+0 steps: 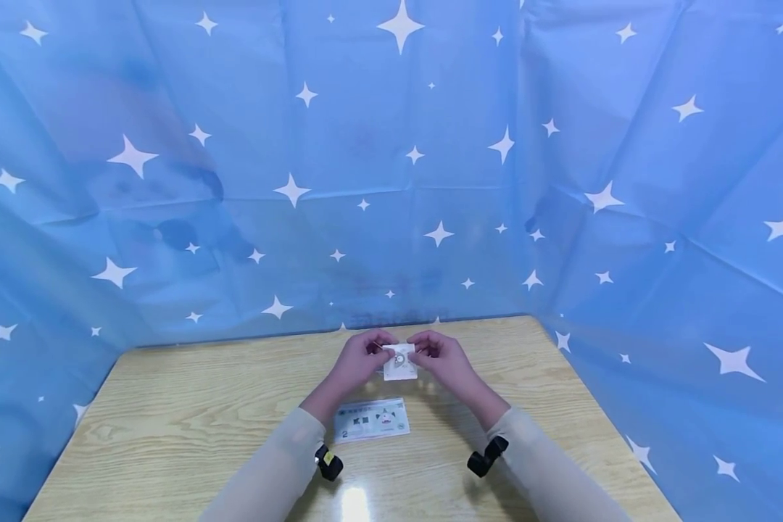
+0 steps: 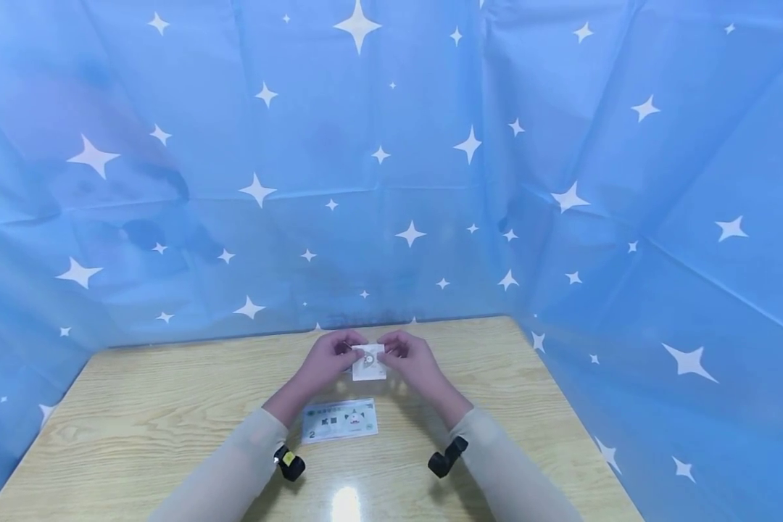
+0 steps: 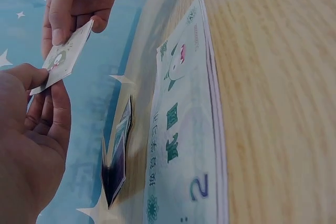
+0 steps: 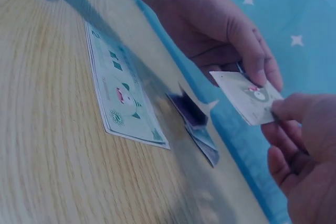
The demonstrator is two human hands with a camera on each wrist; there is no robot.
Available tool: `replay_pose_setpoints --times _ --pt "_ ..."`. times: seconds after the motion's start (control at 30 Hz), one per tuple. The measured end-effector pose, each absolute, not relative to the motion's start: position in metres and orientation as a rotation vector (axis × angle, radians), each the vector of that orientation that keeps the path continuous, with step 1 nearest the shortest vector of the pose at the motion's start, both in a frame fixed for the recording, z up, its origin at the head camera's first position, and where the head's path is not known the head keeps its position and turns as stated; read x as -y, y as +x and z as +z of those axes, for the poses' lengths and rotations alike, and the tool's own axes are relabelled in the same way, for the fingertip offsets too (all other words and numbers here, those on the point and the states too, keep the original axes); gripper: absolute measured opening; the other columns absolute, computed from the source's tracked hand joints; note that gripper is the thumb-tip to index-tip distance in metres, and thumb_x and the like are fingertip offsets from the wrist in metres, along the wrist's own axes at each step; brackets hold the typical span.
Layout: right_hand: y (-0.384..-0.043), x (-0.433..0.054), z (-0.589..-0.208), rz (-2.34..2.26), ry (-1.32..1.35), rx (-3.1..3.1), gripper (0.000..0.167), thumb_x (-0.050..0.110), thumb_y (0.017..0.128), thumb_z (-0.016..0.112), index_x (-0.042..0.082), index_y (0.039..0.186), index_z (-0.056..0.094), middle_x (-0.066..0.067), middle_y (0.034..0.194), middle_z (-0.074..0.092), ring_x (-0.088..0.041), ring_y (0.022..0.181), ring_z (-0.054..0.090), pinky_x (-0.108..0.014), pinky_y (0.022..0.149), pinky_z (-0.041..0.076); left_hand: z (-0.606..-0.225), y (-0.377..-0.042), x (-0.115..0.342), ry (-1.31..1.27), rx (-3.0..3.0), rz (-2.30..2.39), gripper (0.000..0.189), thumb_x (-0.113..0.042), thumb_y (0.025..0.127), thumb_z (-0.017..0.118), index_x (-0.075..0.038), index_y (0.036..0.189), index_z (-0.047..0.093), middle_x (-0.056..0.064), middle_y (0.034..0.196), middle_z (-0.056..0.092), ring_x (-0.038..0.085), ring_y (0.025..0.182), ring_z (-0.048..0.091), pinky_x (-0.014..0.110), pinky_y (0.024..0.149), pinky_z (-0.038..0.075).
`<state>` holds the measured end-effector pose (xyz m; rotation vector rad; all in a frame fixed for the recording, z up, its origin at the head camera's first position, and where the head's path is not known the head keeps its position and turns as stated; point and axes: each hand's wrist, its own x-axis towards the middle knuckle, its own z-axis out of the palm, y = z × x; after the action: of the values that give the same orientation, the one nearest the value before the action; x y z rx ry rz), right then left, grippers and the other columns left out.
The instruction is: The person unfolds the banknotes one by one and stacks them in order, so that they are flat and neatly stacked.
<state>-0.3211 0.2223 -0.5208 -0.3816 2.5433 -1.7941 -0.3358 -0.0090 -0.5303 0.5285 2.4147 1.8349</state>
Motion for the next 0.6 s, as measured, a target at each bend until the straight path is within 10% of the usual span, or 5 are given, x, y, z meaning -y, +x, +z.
replay_pose_setpoints --times 0.6 --pt "-0.297 -0.206 -0.529 -1.867 -0.278 -2.381 0.022 0.016 0.106 0.076 -0.002 0.119 0.072 -0.017 0.102 0.076 -0.023 0.089 0.076 -0.037 0.077 0.060 -0.519 -0.328 0.025 0.461 -2.286 2.005 0.014 -0.010 0.106 0.074 -0.009 0.120 0.079 0.011 0.099 0.069 0.020 0.083 0.059 0.037 0.070 0.057"
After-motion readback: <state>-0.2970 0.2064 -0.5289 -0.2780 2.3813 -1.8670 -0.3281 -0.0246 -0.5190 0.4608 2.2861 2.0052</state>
